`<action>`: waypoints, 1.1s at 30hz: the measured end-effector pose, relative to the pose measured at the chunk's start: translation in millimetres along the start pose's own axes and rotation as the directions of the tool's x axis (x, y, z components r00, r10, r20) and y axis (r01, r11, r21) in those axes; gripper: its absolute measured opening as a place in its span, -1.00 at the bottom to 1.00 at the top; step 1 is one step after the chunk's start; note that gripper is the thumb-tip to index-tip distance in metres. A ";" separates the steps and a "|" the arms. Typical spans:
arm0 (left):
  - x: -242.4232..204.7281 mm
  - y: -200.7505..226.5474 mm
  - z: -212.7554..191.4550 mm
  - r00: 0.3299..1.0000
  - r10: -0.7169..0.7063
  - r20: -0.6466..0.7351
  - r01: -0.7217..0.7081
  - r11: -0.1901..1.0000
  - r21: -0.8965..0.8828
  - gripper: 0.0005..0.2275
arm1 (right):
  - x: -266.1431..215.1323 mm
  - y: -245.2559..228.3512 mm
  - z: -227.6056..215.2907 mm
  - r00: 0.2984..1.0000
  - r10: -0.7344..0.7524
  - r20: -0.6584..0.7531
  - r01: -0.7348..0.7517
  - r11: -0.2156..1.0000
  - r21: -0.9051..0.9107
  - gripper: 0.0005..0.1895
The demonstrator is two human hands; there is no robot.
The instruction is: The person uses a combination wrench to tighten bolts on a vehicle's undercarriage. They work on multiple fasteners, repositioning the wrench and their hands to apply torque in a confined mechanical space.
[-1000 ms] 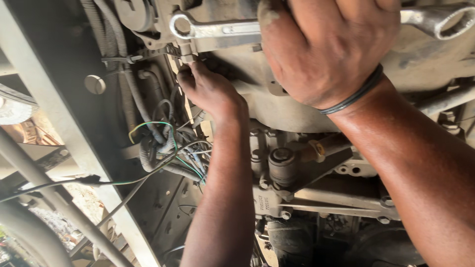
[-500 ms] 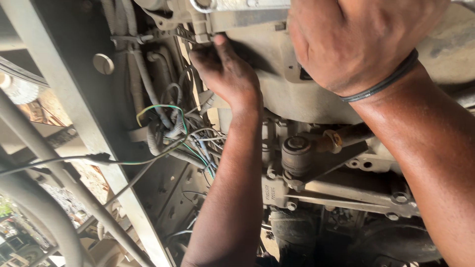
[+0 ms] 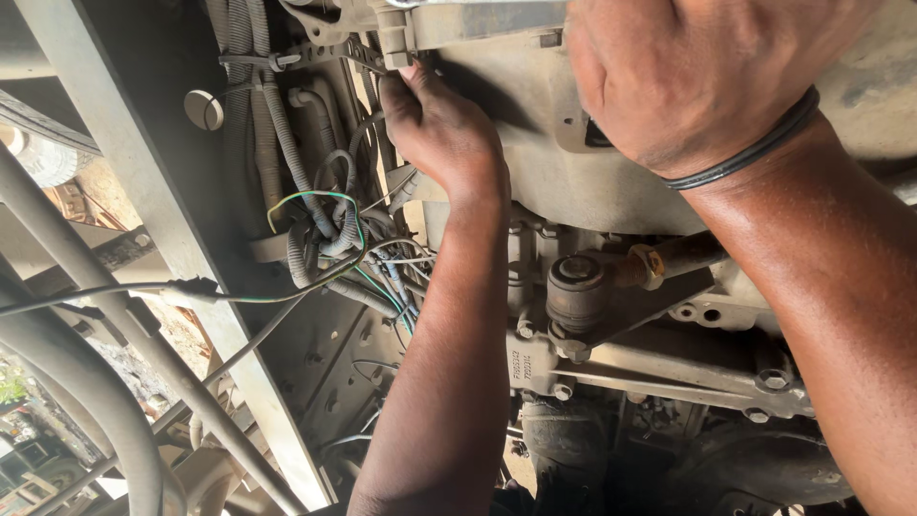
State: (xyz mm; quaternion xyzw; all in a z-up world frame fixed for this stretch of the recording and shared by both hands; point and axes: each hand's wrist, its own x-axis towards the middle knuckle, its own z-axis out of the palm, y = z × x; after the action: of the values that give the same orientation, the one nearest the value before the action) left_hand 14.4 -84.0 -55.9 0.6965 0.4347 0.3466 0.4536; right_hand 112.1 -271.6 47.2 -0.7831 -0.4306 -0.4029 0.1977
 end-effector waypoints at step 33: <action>14.7 0.0 2.1 0.976 -0.218 -0.020 0.208 0.949 -0.238 -0.58 | 6.4 6.9 4.9 0.999 0.045 -0.008 -0.044 0.998 0.051 -0.90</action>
State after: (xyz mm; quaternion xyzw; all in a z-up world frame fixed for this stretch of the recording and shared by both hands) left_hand 21.9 -71.2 -55.3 0.5788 0.4737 0.3606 0.5573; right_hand 122.1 -268.9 49.7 -0.7853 -0.4223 -0.3909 0.2284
